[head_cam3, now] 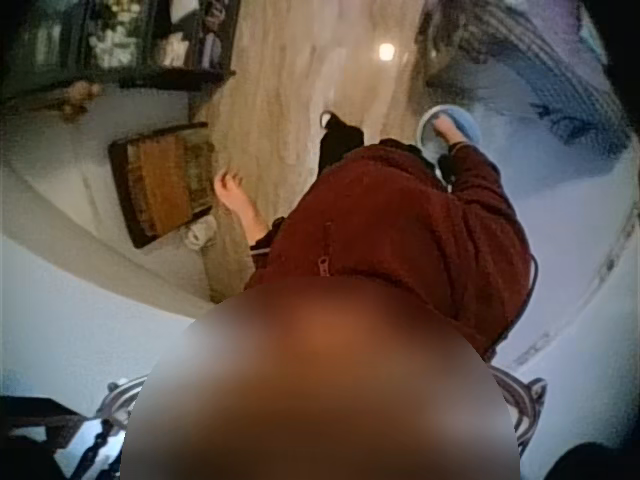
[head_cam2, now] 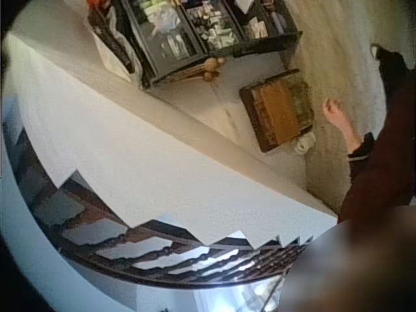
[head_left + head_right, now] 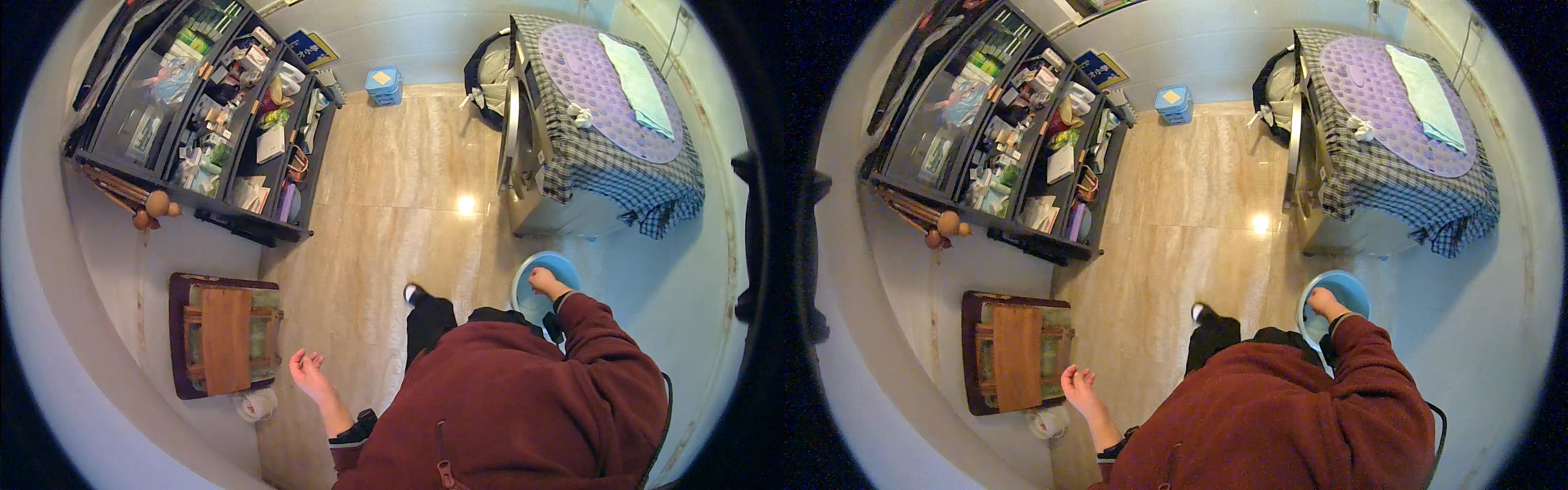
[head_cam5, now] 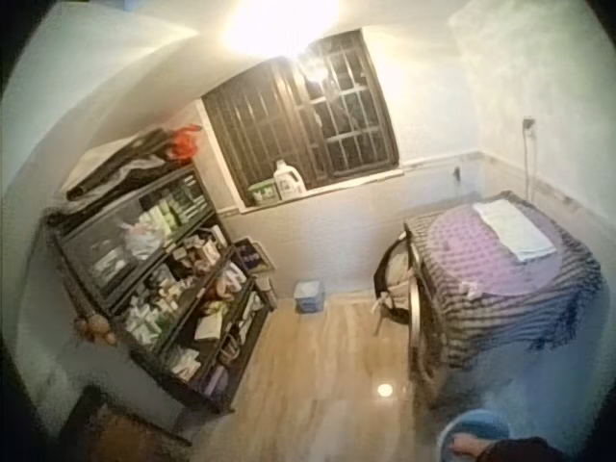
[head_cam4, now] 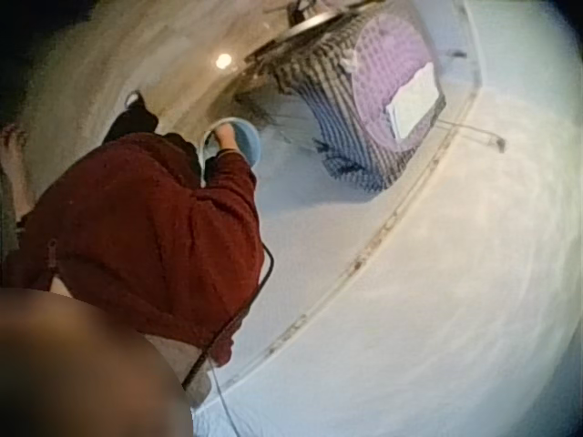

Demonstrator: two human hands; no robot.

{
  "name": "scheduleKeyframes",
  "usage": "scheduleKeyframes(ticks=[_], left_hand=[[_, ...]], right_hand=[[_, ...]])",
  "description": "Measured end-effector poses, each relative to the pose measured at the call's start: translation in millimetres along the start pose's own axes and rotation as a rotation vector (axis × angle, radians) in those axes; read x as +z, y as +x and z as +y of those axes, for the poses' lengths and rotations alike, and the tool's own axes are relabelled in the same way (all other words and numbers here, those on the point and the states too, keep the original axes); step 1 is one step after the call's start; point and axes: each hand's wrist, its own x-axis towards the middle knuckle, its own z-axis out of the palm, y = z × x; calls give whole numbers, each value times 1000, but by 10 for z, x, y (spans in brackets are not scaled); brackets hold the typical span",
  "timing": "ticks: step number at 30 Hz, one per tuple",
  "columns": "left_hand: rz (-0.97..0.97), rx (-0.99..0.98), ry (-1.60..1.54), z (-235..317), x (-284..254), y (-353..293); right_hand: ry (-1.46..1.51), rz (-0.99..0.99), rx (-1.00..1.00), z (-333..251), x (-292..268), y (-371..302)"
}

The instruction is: The person wipes a wall with a cloth, then moves and stacks various items including wooden boards, metal frames, and a bucket. They also handle a power strip and a laundry basket, placing items in different locations within the room.

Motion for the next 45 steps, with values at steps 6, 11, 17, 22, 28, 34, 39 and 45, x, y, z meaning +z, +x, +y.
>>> scheduleKeyframes(ticks=[6, 11, 17, 22, 28, 34, 39, 45], left_hand=[[-58, -26, -4, -54, 368, 1067], [-217, -46, 17, 127, 1075, 2148], [-461, 13, 99, 553, 2115, 3289], [-646, 5, 99, 677, 3240, 3832], [-720, 31, 153, 891, 4407, 4285], [-560, -54, 92, 1285, 5034, 4812], [-475, -143, 87, 1239, 5406, 5309], [-423, -194, -47, 1281, 6043, 6386]], right_hand=[[57, 76, 115, -141, 161, 498], [-1, 182, 47, -518, 396, 933], [480, 178, 251, -1250, 607, 926], [659, 272, 418, -1176, 690, 962], [686, 253, 673, -1093, 368, 1556], [607, 219, 231, -2388, -946, 2978], [684, 265, 48, -3610, -1894, 3924], [543, 325, 195, -4283, -1965, 4485]])
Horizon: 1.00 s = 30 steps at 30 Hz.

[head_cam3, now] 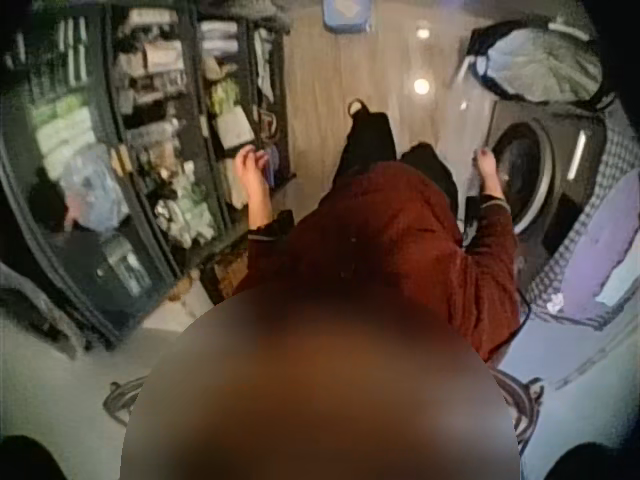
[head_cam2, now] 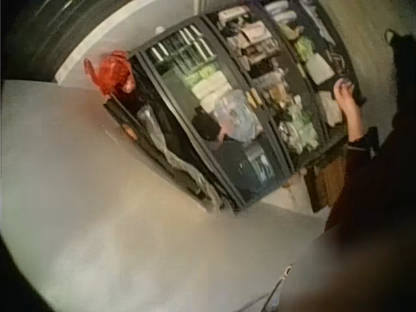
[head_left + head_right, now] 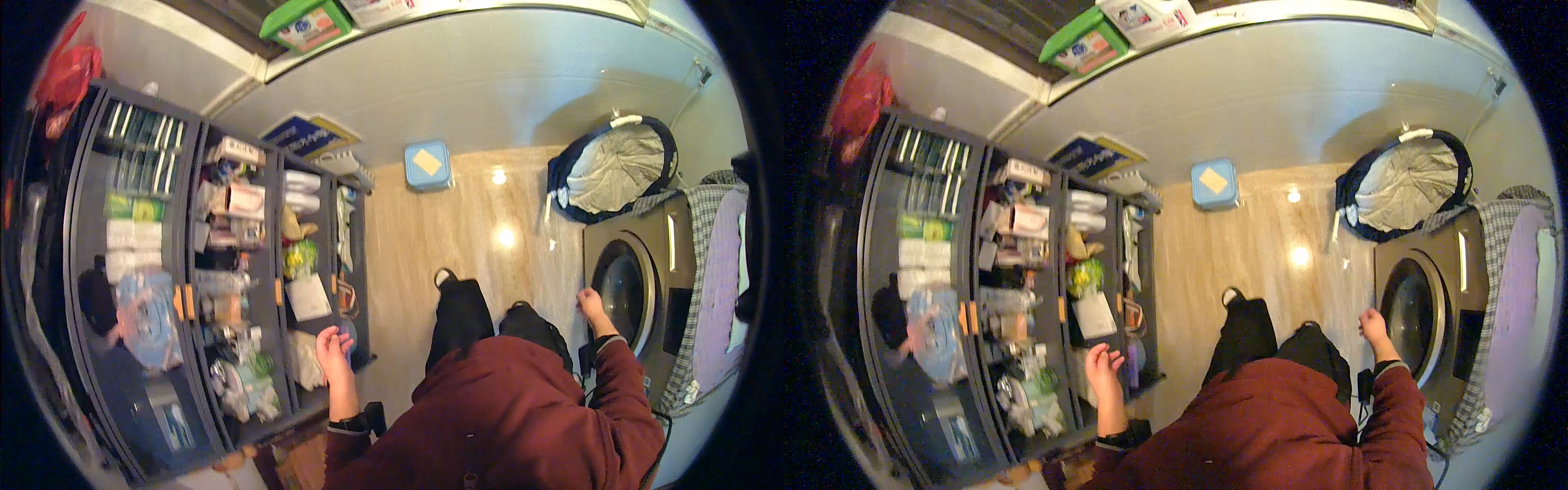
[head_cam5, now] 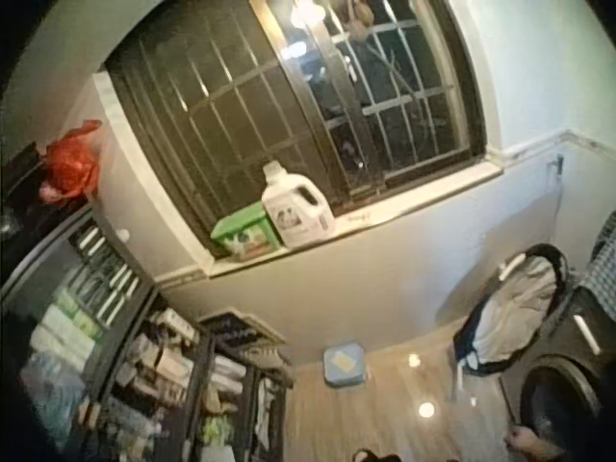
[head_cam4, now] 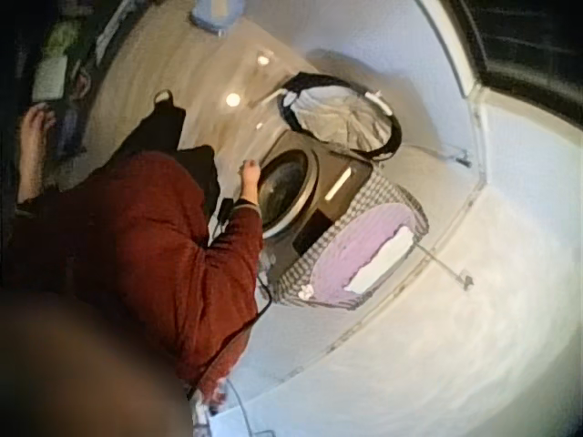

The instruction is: The person wipes a wall with a cloth, then moves and stacks various items including wooden boards, metal frames, and a bucket. They also handle a power strip and a laundry basket, placing items in different locations within the room.

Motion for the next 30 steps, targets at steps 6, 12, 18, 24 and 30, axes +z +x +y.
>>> scheduleKeyframes(ticks=[6, 12, 18, 24, 30], left_hand=[[-153, 72, 54, 451, 352, 1352], [-296, 72, 96, 874, 1174, 2365], [-320, 130, 147, 1011, 1785, 2518], [-340, 146, 255, 1315, 2076, 2549], [-306, 147, 233, 1327, 2385, 2611]], right_hand=[[12, -32, 254, -291, 447, -69], [182, 63, 248, -732, 704, -151], [189, -18, 313, -906, 528, 415], [159, 83, 104, -1522, 131, 1208], [282, 89, 128, -1856, -132, 1381]])
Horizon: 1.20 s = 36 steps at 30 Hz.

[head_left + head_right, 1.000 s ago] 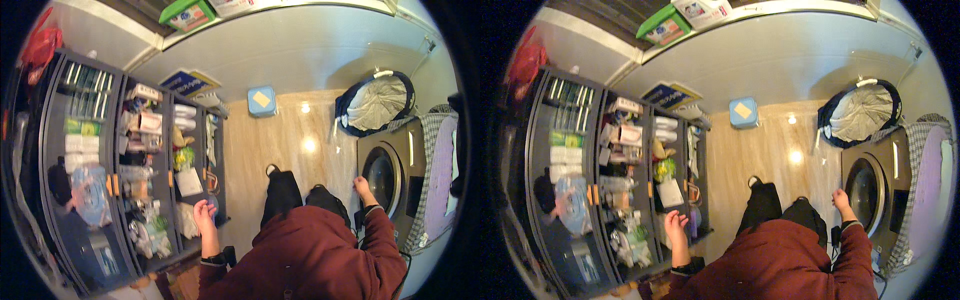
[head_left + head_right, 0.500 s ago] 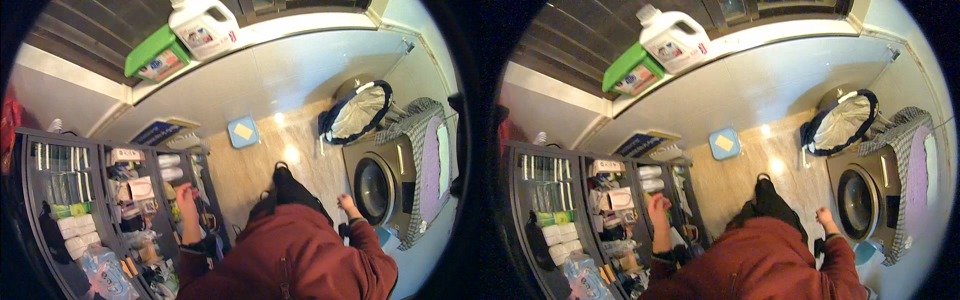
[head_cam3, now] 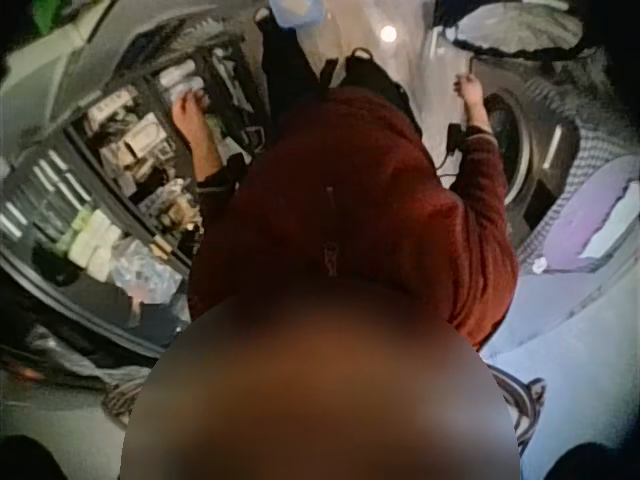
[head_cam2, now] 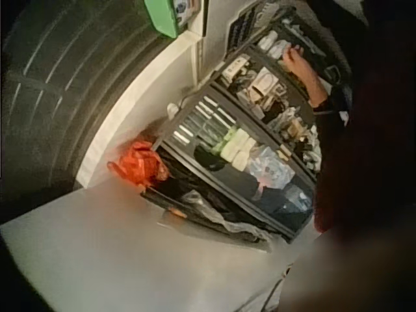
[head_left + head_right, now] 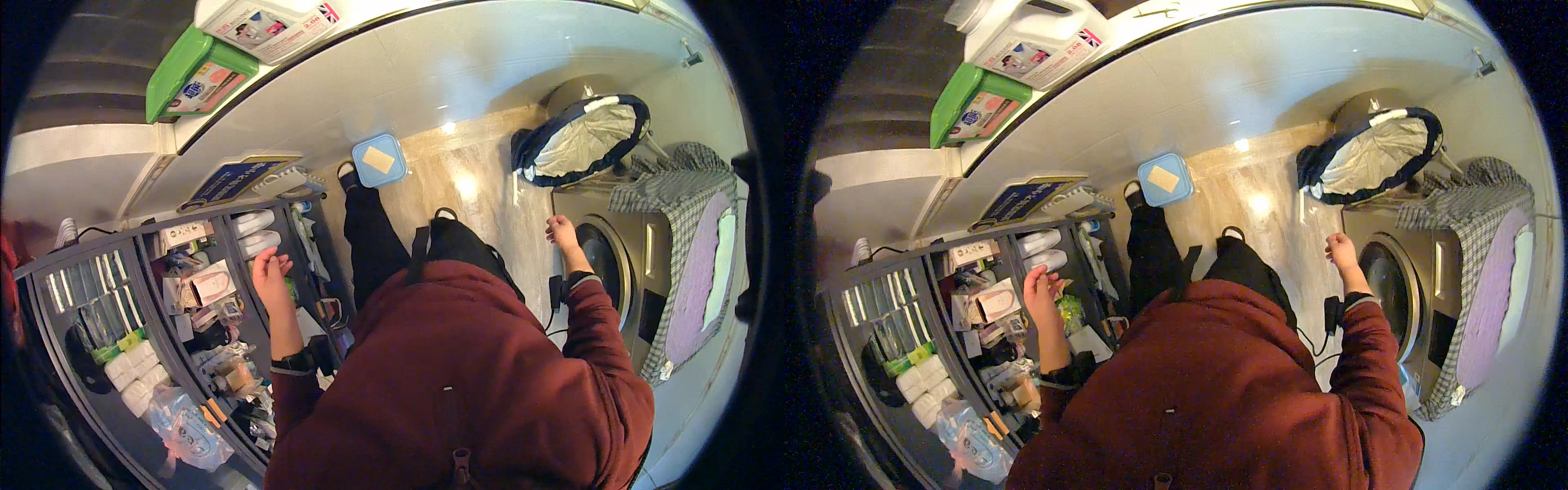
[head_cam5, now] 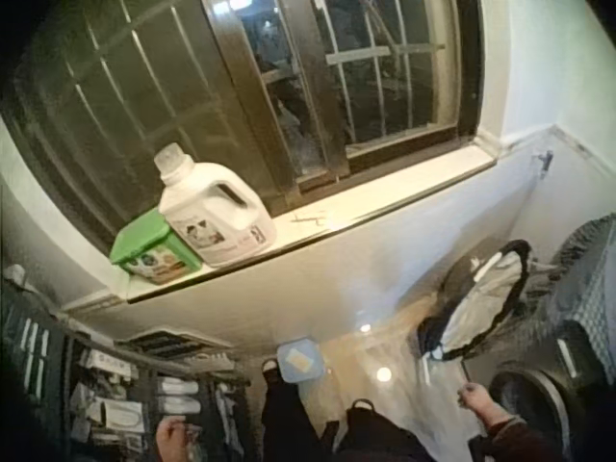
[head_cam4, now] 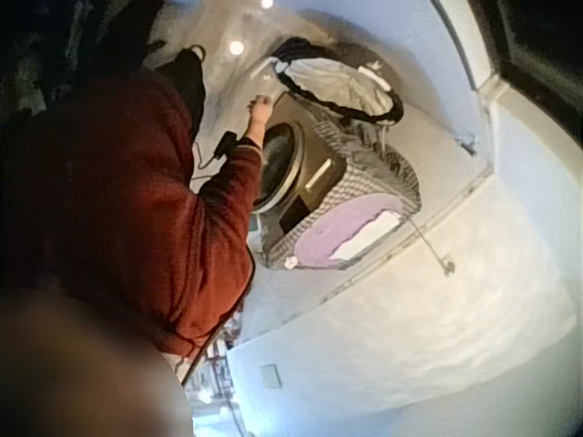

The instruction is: The person wipes a wall with a cloth, then moves and stacks various items including wooden boards, metal frames, and a bucket. They also handle a power strip and a laundry basket, placing items in different locations within the room.

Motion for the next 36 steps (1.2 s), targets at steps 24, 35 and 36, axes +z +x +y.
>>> scheduleKeyframes(ticks=[24, 35, 36], left_hand=[[-14, -70, 12, -19, 136, 508], [-637, -37, 71, 82, 1397, 1651], [-690, -23, 89, 78, 1556, 1702]], right_hand=[[-97, 22, -16, -527, 570, -175], [48, 408, 355, 309, 836, -1535], [92, 424, 391, 352, 896, -1695]])
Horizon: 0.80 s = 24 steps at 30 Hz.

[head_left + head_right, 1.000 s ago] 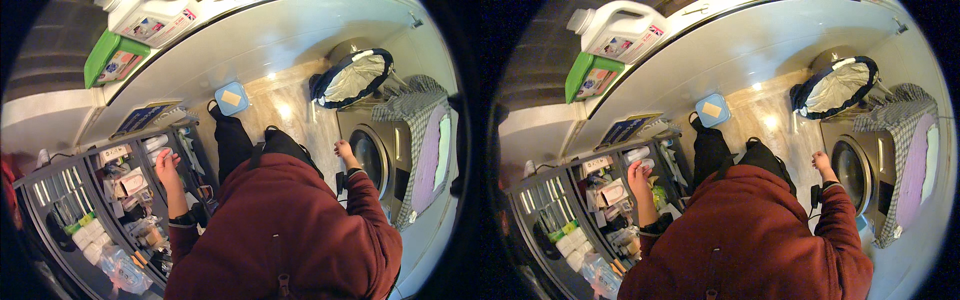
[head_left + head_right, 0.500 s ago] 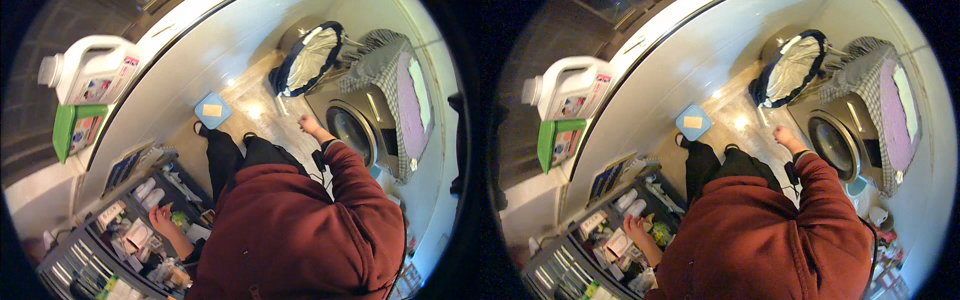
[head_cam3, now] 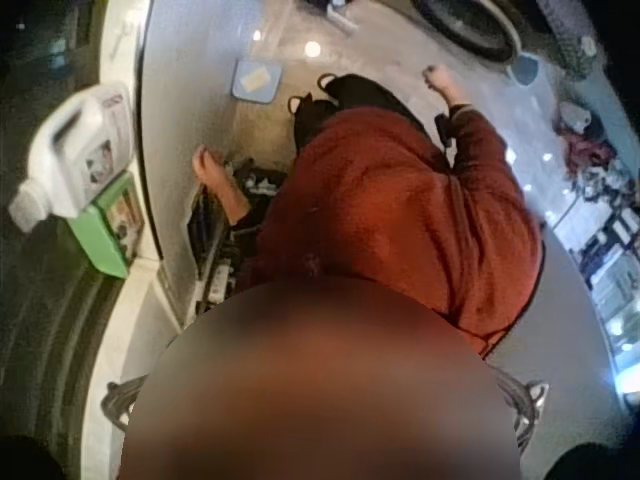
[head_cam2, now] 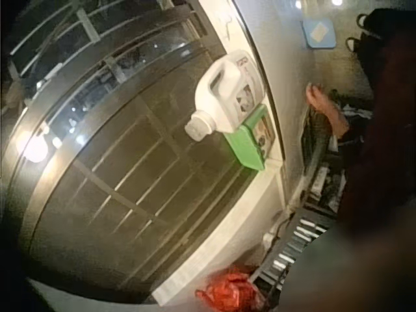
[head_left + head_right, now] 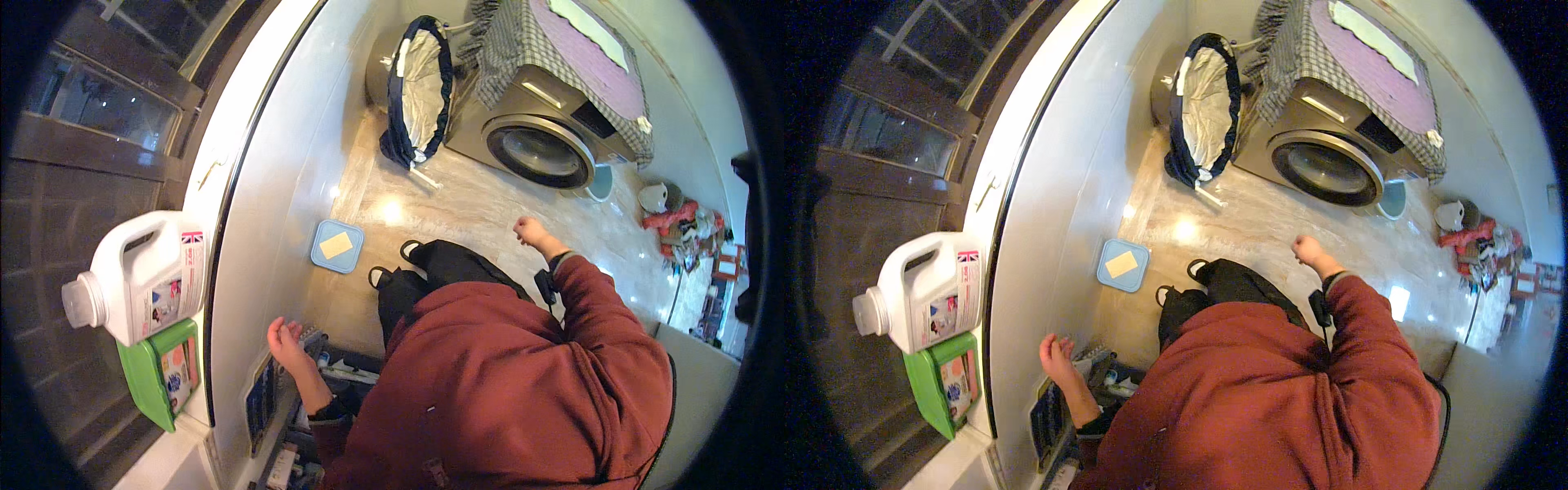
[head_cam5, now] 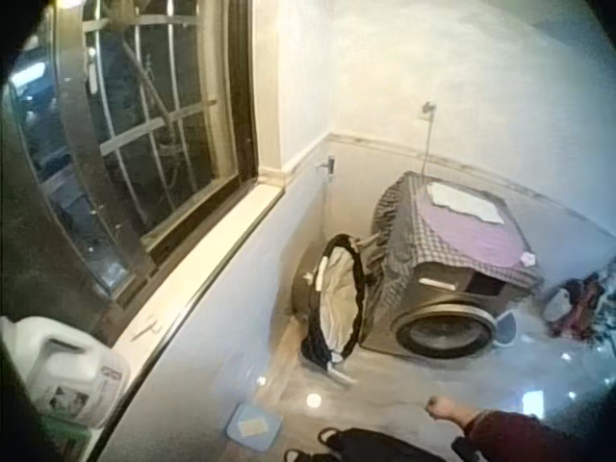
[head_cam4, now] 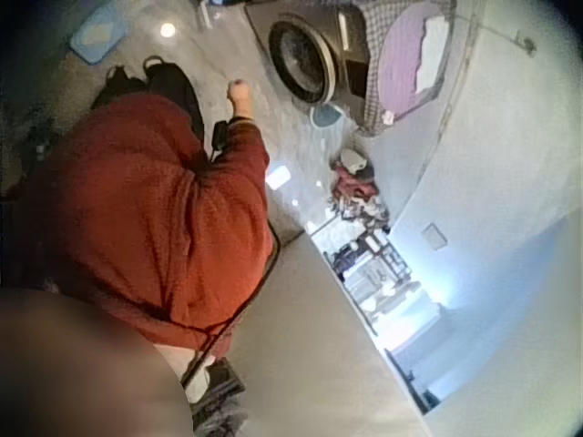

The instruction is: The person wipes a wall with a cloth, then moves and stacks various items including wooden boards, metal frames, and a bucket. They also handle a power strip and a laundry basket, placing items in different locations within the room.

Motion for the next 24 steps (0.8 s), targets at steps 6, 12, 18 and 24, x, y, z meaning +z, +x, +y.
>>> scheduleKeyframes(ticks=[6, 12, 18, 24], left_hand=[[-333, 105, 37, 258, 785, 469], [-656, 266, 92, 647, 2035, 400], [-809, 372, 212, 800, 3263, 96], [-885, 776, 632, 944, 4465, 123]], right_hand=[[252, 140, -1, 348, 147, -627], [408, 225, 83, 1011, 243, -770], [440, 200, 328, 1874, 39, -521], [732, 229, 253, 2233, -358, -112]])
